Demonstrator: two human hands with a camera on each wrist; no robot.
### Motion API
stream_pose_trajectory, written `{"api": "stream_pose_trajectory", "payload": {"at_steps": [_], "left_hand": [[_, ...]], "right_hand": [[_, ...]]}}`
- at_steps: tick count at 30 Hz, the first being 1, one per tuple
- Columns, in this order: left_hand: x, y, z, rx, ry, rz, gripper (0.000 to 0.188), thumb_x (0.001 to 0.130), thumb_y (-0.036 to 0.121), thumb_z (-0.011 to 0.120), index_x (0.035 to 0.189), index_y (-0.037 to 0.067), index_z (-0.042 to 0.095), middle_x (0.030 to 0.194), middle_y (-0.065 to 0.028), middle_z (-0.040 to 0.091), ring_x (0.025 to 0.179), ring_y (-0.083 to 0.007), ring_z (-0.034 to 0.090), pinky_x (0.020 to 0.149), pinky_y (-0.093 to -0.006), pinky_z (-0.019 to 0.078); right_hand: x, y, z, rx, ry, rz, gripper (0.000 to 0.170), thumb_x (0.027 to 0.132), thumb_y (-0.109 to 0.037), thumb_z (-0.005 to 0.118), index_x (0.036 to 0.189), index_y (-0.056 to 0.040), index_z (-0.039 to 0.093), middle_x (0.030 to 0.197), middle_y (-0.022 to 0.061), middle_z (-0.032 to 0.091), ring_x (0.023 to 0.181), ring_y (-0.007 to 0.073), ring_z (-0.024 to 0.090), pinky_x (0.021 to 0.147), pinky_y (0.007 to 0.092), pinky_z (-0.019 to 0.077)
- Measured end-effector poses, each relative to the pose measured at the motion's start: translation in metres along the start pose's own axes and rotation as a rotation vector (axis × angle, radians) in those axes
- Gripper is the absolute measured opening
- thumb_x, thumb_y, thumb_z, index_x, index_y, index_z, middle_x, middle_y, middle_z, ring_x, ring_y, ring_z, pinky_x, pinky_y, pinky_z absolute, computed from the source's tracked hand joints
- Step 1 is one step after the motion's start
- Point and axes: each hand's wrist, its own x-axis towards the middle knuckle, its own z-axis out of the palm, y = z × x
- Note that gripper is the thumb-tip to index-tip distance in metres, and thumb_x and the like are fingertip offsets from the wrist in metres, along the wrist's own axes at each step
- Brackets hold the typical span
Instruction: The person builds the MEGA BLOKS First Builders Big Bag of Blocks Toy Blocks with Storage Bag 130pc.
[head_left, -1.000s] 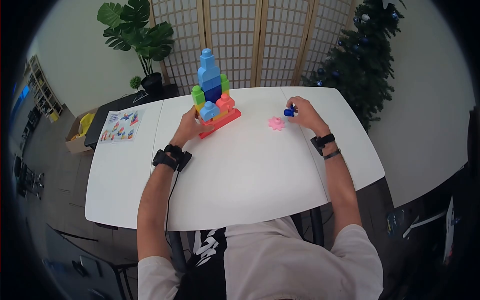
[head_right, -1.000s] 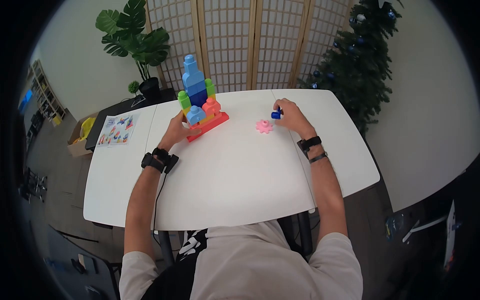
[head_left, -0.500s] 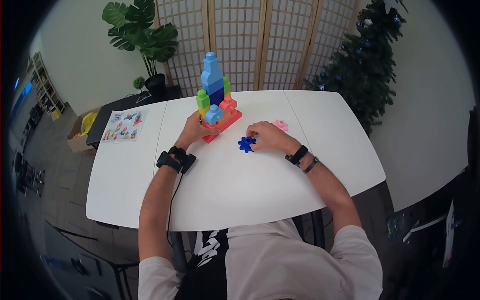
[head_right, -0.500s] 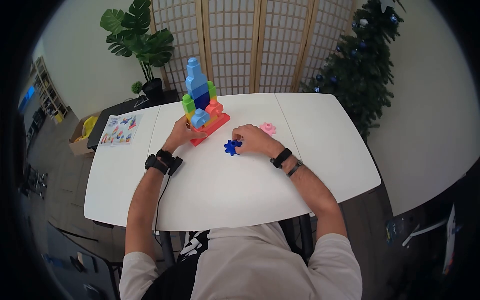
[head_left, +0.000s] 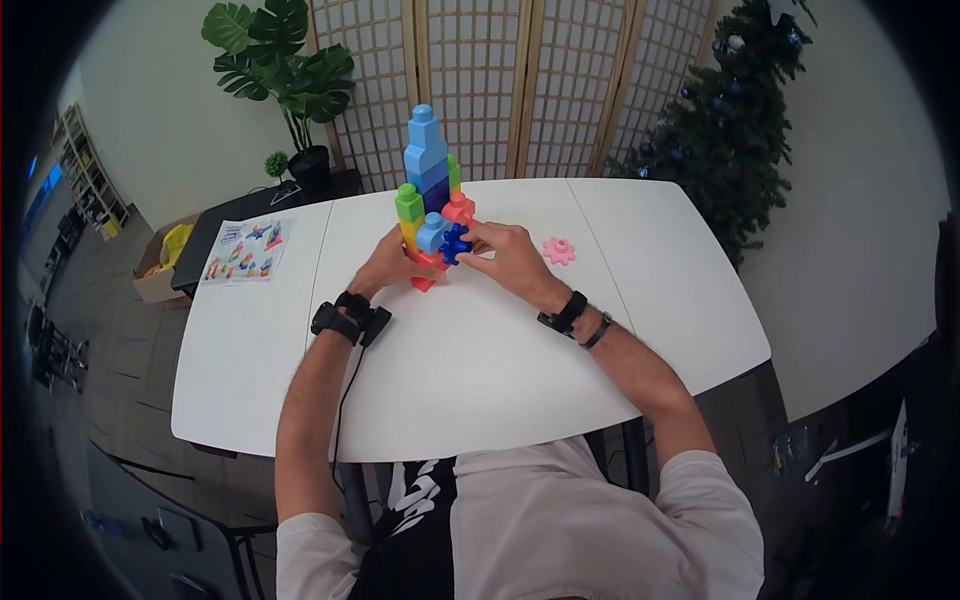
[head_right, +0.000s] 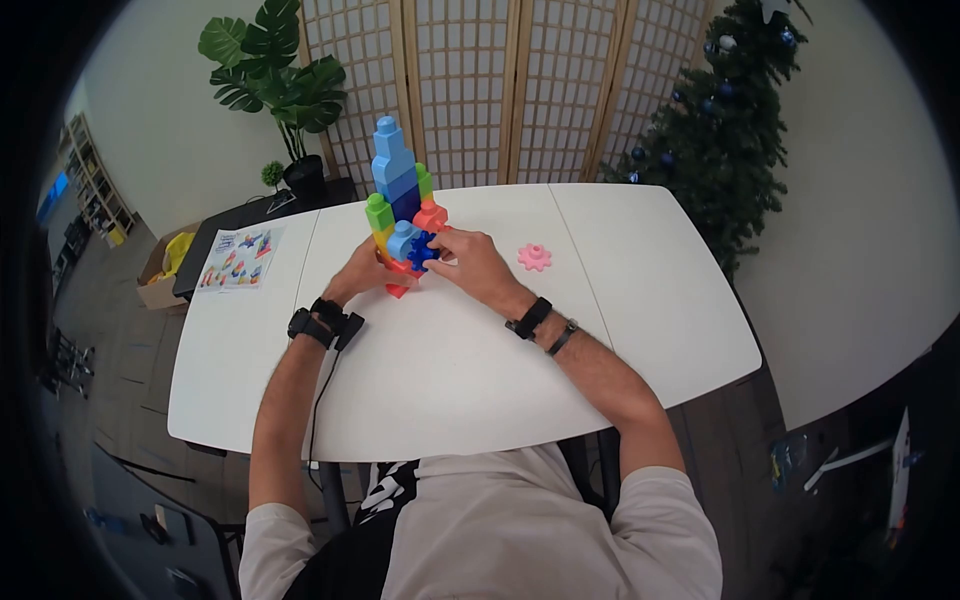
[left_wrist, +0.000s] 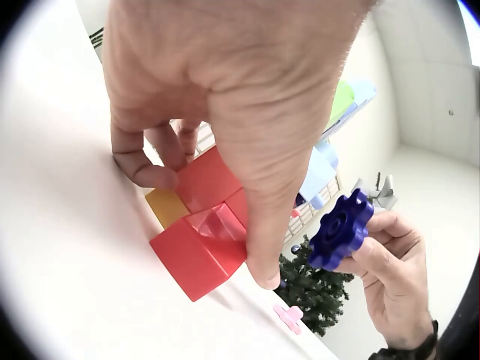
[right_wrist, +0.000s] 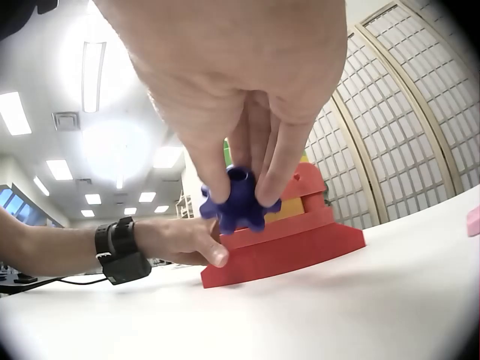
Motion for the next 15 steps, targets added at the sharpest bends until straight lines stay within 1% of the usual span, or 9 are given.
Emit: {"api": "stream_pose_trajectory", "payload": {"at_steps": [2,4,7,12,14,15], "left_hand": [[-0.001,0.003,0.001,-0.012,-0.006,-0.016,0.096,0.06,0.023,0.104,0.143,0.009,0.058,0.133,-0.0084,0.069,0.123,-0.0241,0.067,0.106,-0.0386,0.054],[-0.004,0.004,0.003,0.004,0.017,0.001,0.079,0.066,0.019,0.102,0.135,0.009,0.065,0.12,-0.0045,0.073,0.11,-0.0189,0.068,0.1,-0.0343,0.0545],[-0.004,0.003,0.002,0.012,-0.001,-0.031,0.076,0.066,0.019,0.102,0.132,0.008,0.067,0.118,-0.0045,0.074,0.11,-0.0184,0.069,0.099,-0.0343,0.0547],[0.0,-0.005,0.003,0.019,-0.004,-0.037,0.074,0.067,0.021,0.102,0.131,0.008,0.068,0.118,-0.0047,0.074,0.109,-0.018,0.069,0.098,-0.0339,0.0546],[-0.001,-0.004,0.004,0.018,-0.002,-0.034,0.073,0.067,0.021,0.102,0.131,0.008,0.069,0.118,-0.0048,0.075,0.109,-0.018,0.069,0.098,-0.0338,0.0546],[-0.001,-0.004,0.004,0.026,0.007,-0.033,0.072,0.067,0.021,0.102,0.13,0.008,0.069,0.118,-0.005,0.075,0.109,-0.0181,0.069,0.098,-0.0339,0.0545]], "right_hand": [[0.002,-0.001,0.006,-0.102,0.067,-0.054,0.025,0.09,-0.011,0.085,0.105,0.005,0.072,0.1,0.0136,0.077,0.089,0.0243,0.078,0.084,0.0328,0.0639],[0.004,0.001,0.009,-0.122,0.068,-0.057,0.025,0.09,-0.01,0.084,0.105,0.0053,0.071,0.1,0.0136,0.076,0.089,0.0253,0.078,0.083,0.0334,0.064],[0.005,0.004,0.013,-0.13,0.074,-0.049,0.025,0.09,-0.01,0.084,0.105,0.0053,0.071,0.101,0.0138,0.076,0.09,0.0266,0.078,0.083,0.0343,0.0638],[0.004,0.002,0.012,-0.139,0.06,-0.039,0.024,0.091,-0.01,0.083,0.105,0.0048,0.071,0.102,0.0147,0.074,0.091,0.0284,0.077,0.084,0.0358,0.0634],[0.004,0.003,0.012,-0.17,0.065,-0.092,0.023,0.092,-0.013,0.08,0.107,0.0021,0.071,0.099,0.0157,0.071,0.089,0.0318,0.074,0.081,0.0404,0.0611],[0.004,0.004,0.012,-0.17,0.066,-0.092,0.023,0.092,-0.013,0.08,0.107,0.0021,0.071,0.099,0.0157,0.071,0.089,0.0318,0.074,0.081,0.0404,0.0611]]}}
